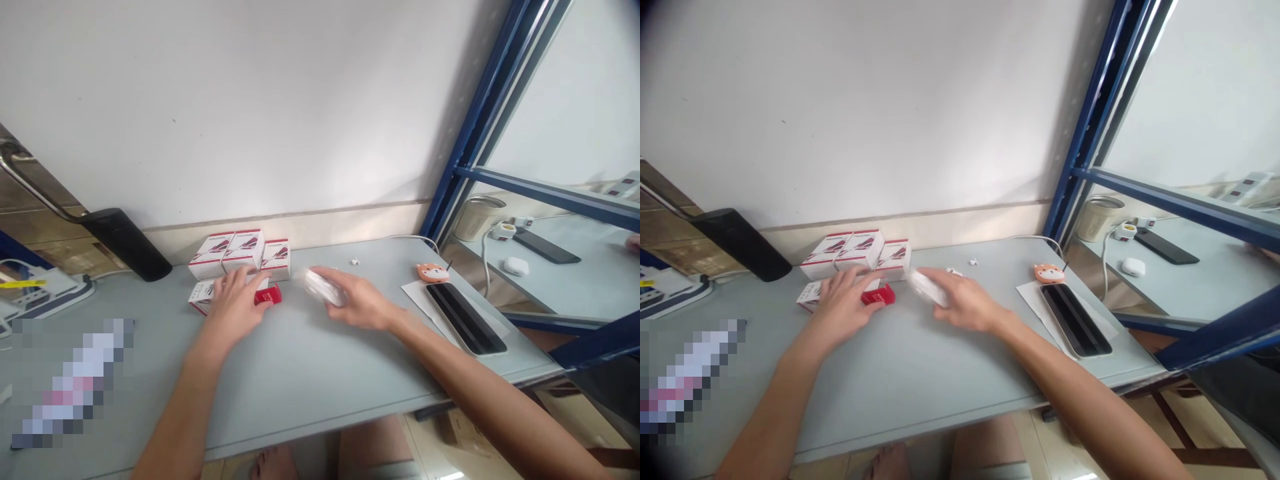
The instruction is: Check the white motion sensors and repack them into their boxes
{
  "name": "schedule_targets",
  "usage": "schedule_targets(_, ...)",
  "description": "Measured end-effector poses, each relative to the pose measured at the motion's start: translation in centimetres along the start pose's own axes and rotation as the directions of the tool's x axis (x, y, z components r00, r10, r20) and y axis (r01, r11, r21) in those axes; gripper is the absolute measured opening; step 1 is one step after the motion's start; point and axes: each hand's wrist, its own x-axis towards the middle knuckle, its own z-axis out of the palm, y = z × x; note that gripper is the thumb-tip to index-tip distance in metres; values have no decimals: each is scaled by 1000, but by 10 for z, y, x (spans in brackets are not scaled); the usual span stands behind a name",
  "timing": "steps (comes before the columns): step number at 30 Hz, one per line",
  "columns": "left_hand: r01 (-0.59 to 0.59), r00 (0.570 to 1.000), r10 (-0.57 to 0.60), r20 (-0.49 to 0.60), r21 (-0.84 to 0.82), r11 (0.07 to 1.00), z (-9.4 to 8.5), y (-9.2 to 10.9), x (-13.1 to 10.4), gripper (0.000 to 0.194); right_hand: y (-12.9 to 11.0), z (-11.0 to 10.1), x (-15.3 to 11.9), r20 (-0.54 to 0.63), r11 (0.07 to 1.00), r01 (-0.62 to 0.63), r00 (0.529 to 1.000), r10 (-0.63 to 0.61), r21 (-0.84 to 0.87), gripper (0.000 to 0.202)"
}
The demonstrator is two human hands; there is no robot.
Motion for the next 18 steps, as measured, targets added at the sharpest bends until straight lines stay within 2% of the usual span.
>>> schedule_targets(2,-67,997,65,-38,-52,996,3,7,1,33,-3,3,-1,17,998,-4,1000,3,66,83)
schedule_targets(4,-161,982,149,-116,-111,981,10,19,1,37,-6,2,-1,-7,987,-45,999,47,156,82)
schedule_targets(6,-256,953,223,-205,-152,955,17,30,2,44,-8,-2,-1,-30,970,-64,997,73,233,81)
schedule_targets(8,-341,923,295,-247,-171,924,23,39,1,46,-11,-7,-1,-11,965,-30,999,34,261,80)
schedule_targets(10,-377,909,324,-262,-184,908,26,44,1,48,-14,-13,0,39,979,39,998,-48,198,79)
schedule_targets(13,-350,914,286,-287,-204,914,24,48,1,54,-17,-14,-1,129,991,134,983,-134,4,76)
schedule_targets(15,-375,901,305,-308,-198,906,22,50,0,54,-17,-10,-2,158,986,148,978,-134,-79,71)
schedule_targets(18,-464,851,394,-347,-149,873,23,55,-1,48,-16,1,-5,108,985,110,990,-96,-135,62)
